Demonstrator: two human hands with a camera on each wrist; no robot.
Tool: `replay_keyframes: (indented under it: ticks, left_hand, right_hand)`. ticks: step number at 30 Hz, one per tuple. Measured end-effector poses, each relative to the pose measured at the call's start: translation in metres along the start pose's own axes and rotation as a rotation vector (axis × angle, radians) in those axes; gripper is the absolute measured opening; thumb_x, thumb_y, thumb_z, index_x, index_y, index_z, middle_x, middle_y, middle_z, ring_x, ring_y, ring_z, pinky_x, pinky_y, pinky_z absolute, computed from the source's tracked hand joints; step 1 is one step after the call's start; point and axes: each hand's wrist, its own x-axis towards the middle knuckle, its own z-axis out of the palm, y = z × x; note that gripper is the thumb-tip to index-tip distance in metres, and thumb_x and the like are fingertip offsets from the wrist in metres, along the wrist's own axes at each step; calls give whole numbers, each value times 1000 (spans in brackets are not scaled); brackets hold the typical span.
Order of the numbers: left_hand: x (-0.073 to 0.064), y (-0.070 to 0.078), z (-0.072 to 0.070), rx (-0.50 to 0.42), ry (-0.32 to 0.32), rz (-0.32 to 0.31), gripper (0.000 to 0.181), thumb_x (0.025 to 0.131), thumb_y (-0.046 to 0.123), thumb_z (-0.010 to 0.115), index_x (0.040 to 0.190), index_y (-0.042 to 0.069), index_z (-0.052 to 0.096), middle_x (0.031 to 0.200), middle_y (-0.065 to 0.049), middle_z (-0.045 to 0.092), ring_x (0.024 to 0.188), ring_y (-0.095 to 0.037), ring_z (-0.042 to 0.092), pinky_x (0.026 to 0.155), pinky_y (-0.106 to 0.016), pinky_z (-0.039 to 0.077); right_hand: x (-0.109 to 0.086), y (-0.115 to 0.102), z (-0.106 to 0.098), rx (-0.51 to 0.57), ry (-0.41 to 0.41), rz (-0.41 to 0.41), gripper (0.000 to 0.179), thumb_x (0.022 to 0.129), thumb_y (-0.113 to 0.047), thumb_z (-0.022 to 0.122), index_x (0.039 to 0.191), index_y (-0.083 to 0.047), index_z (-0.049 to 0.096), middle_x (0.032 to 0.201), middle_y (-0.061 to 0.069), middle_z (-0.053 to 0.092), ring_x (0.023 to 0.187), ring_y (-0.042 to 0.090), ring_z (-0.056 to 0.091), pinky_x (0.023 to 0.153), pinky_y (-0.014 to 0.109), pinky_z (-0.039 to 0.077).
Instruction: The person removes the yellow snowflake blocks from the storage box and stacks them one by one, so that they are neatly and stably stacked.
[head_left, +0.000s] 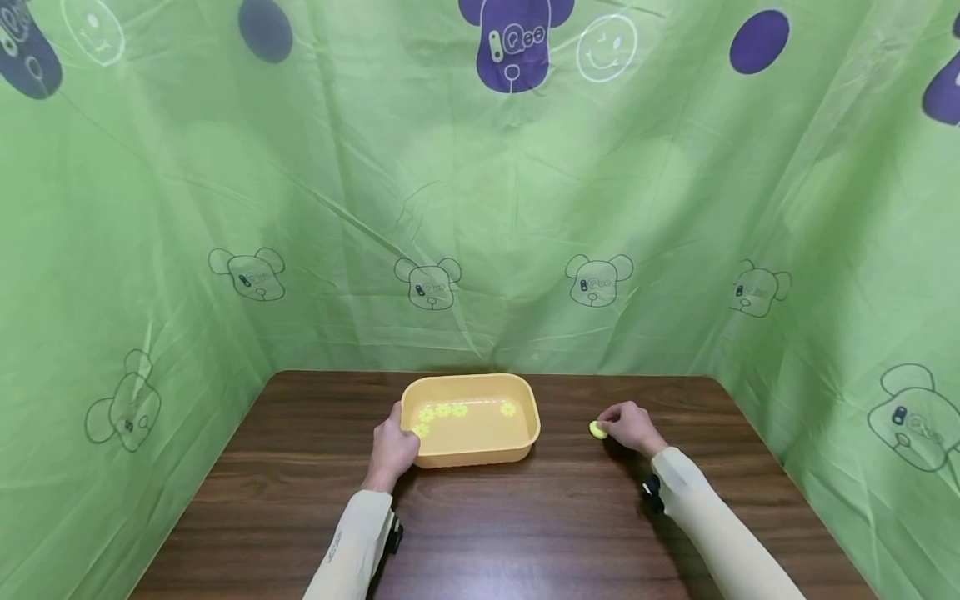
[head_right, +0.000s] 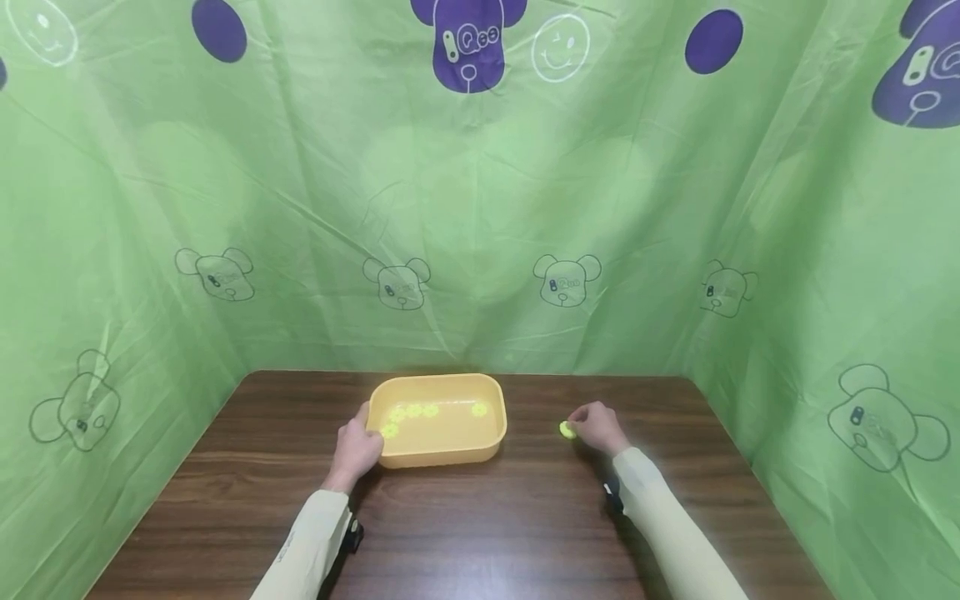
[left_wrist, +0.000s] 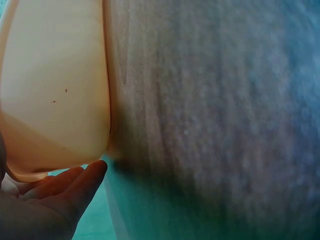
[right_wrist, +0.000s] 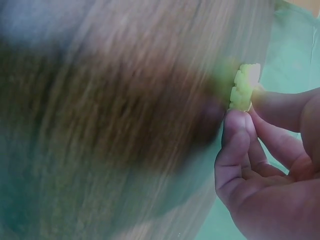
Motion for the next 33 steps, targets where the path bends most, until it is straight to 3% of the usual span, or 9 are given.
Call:
replay_keyframes:
  ticks: [14, 25, 33]
  left_hand:
    - [1, -1, 0, 11, -5, -3, 71, 81, -1, 48, 151, -2, 39, 133, -35, 59, 118, -42, 62, 95, -54, 51]
    - [1, 0, -1, 10, 2, 6, 71, 80, -2, 49, 150, -3, 40, 131, -36, 60, 116, -41, 62, 94, -53, 52]
    - [0, 0, -1, 1, -1, 3, 72, 80, -1, 48, 152, -3, 39, 132, -36, 59, 119, -42, 61, 96, -53, 51]
  right_hand:
    - [0, -2, 1, -16, 7, 33, 11, 88, -15, 74, 87, -5, 78, 84, 5, 75, 84, 20, 64, 79, 36, 49]
    - [1, -1, 2, -27, -2, -17, 9, 88, -12, 73, 94, -7, 78, 91, 7, 77, 89, 23, 67, 82, 42, 50]
    - [0, -1, 1, -26, -25, -17, 9, 88, -10, 71, 94, -8, 77, 93, 6, 77, 87, 21, 66, 76, 37, 51]
